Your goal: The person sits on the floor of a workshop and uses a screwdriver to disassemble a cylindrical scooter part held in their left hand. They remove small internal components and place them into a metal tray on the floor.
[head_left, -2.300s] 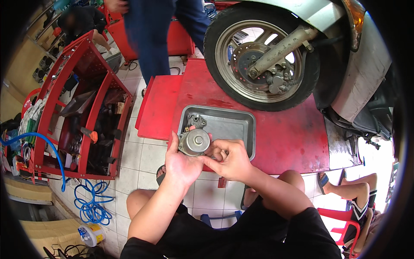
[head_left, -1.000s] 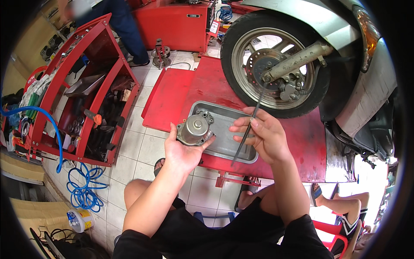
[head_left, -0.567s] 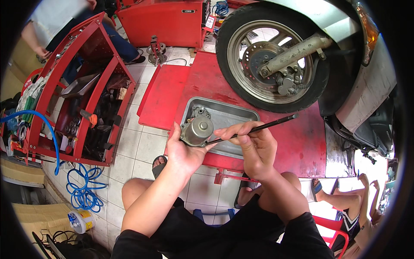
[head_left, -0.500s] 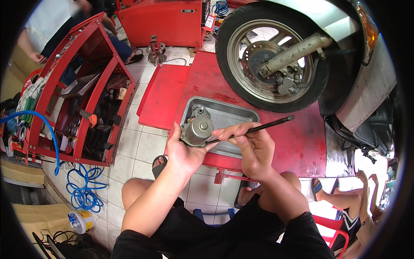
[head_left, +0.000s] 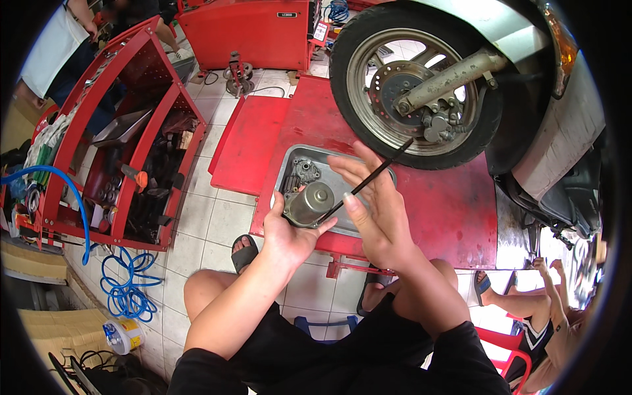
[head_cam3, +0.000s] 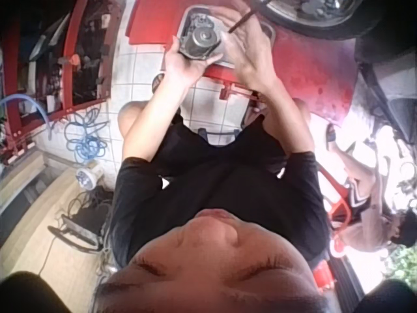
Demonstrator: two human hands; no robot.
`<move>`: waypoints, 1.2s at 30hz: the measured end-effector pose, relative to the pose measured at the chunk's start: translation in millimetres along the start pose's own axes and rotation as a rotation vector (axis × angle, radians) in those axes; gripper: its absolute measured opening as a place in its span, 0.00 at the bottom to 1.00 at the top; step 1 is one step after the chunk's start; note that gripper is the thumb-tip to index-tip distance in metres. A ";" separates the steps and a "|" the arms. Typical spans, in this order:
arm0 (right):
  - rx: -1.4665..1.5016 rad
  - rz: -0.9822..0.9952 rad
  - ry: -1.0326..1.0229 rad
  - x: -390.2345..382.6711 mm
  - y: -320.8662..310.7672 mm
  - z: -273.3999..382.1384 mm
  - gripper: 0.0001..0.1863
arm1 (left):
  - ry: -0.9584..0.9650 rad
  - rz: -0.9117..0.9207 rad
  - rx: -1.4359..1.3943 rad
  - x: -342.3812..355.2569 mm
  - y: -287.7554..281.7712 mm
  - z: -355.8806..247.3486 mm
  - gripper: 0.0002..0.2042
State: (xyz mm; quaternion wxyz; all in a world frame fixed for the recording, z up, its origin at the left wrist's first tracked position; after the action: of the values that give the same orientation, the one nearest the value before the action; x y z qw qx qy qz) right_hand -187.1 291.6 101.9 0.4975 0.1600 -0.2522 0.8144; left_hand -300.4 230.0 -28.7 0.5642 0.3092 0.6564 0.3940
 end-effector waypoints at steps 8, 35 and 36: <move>-0.344 0.093 -0.037 -5.4 -17.3 -6.4 0.12 | 0.015 -0.004 -0.002 -1.3 -2.2 -3.3 0.29; -0.107 0.113 -0.125 -8.3 -6.8 8.9 0.20 | 0.024 -0.039 -0.015 -1.3 -3.4 -4.3 0.28; -0.036 0.078 -0.106 -7.3 -6.3 11.4 0.19 | 0.027 -0.040 -0.015 -0.9 -3.1 -4.4 0.28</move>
State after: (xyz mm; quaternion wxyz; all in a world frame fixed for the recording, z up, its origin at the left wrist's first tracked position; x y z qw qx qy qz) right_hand -178.1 282.1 109.2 0.4543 0.1842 -0.2988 0.8188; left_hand -304.4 227.0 -30.7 0.5653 0.2865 0.6670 0.3919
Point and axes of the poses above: each hand's wrist, its own x-axis towards the middle knuckle, its own y-axis out of the palm, z = x × y, the point moved 7 cm from there along x, towards the middle knuckle, and after that the axes turned 11 degrees about -x, right-handed, at the moved point
